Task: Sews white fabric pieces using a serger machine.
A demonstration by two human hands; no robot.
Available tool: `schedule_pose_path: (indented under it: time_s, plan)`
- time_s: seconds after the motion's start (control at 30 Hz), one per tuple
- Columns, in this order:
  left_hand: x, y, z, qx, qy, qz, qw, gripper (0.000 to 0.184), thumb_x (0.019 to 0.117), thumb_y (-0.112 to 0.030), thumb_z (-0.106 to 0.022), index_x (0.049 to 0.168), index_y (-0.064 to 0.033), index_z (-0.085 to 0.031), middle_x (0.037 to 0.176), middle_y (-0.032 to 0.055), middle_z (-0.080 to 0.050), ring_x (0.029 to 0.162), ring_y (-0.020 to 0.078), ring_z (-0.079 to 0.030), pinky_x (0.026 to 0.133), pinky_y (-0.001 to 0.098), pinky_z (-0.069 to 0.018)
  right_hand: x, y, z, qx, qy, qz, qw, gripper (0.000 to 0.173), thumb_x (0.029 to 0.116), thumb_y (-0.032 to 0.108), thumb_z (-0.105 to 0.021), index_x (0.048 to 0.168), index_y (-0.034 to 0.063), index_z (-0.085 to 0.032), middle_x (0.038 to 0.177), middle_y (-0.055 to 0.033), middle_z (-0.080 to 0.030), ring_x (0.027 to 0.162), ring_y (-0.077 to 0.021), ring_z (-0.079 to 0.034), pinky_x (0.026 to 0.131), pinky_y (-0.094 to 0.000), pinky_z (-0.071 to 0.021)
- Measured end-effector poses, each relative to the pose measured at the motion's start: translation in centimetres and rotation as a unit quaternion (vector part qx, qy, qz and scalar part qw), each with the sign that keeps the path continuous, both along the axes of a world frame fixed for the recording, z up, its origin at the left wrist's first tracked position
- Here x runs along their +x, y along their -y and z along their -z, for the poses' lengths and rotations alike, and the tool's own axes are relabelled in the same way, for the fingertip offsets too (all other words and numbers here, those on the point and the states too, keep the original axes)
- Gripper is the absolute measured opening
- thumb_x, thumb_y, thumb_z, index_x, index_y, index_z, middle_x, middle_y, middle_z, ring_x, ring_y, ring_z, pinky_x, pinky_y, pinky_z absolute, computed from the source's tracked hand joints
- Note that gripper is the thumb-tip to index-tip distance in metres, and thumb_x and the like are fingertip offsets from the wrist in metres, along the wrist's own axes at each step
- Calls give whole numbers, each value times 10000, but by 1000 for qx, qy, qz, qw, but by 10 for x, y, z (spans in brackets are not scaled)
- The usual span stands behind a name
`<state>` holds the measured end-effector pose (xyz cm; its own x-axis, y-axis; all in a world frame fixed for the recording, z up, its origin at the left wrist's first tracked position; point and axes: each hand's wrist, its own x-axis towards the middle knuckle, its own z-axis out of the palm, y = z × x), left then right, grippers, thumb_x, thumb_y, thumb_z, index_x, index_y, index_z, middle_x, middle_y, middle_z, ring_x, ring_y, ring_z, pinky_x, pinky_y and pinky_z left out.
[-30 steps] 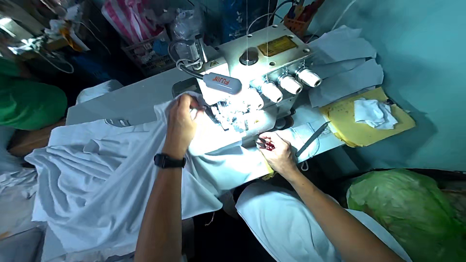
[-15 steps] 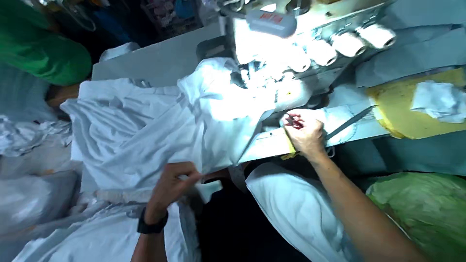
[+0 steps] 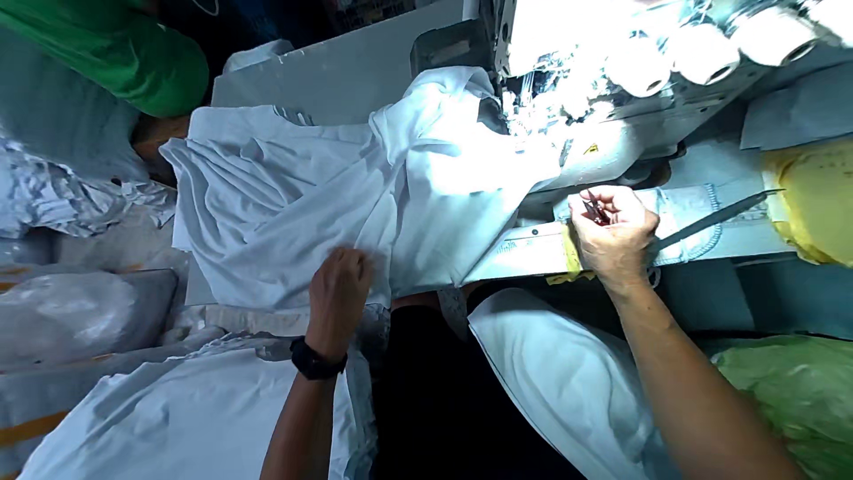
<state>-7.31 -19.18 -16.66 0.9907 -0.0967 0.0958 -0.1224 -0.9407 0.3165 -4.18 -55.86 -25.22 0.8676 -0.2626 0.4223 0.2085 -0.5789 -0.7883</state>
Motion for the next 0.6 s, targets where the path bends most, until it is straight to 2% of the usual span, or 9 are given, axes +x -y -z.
schedule_pose_path:
  time_s: [0.07,0.13,0.2,0.27,0.33,0.4,0.43,0.5,0.6]
  plan:
    - [-4,-2,4,-49,45,-10,998,171,962,-86,-644,989,65,-719,917,186,-691,796,288,-696,728,458,-589,0,0,0,-3,28,10,1000,205,1000,143,-625,1040,-54,-666,866,-106,-655,721,-6,-583,686,-147,-491]
    - [-12,6,-15,-271,23,-43,961,102,966,-47,-630,982,-5,-722,836,28,-693,704,78,-661,673,254,-581,-6,-9,-10,-19,76,37,996,278,1054,115,-512,993,-111,-663,835,-169,-644,720,-93,-606,695,-222,-515]
    - [-18,22,-28,-561,-90,-58,821,242,1015,-49,-515,932,-160,-714,782,-57,-727,662,12,-675,650,199,-595,-19,-36,-33,3,88,-36,995,288,1063,102,-506,1001,-132,-662,903,-205,-664,804,-150,-646,758,-274,-547]
    - [-25,38,-20,-684,-169,-39,709,239,1035,-137,-526,918,-200,-724,796,-40,-736,686,25,-687,676,219,-604,-34,-75,-43,140,13,-178,974,242,1051,125,-532,988,-57,-679,883,-59,-653,734,-17,-592,683,-173,-520]
    - [-30,54,-8,-728,-198,-18,656,161,1018,-135,-594,925,-149,-724,817,2,-745,701,51,-701,683,226,-604,-44,-106,-42,372,-179,-330,849,368,1087,315,-468,1033,33,-698,806,87,-642,591,58,-497,550,-129,-434]
    - [-32,63,1,-711,-217,2,669,139,1009,-97,-607,931,-111,-721,802,13,-747,675,61,-701,658,229,-605,-44,-120,-38,528,-304,-386,692,520,969,620,-569,1005,121,-707,674,119,-606,497,46,-457,478,-138,-395]
    - [-32,64,2,-674,-213,16,707,144,1011,-76,-591,931,-99,-709,779,-1,-741,648,52,-691,628,222,-598,-43,-122,-39,562,-306,-377,670,400,957,522,-645,927,129,-710,624,115,-572,486,41,-448,477,-146,-391]
    - [-25,60,-2,-528,-135,69,835,71,994,-85,-608,967,-81,-673,784,-77,-713,655,-17,-656,601,170,-564,-38,-118,-50,542,-241,-337,731,152,948,135,-661,812,99,-720,680,82,-616,556,31,-497,529,-152,-429]
    - [-1,50,-24,-288,51,156,943,309,1000,-332,-650,1123,-49,-677,1050,-22,-698,976,-11,-625,844,191,-517,-31,-104,-59,368,-87,-343,860,84,902,32,-682,825,31,-717,788,34,-671,655,42,-534,586,-130,-440]
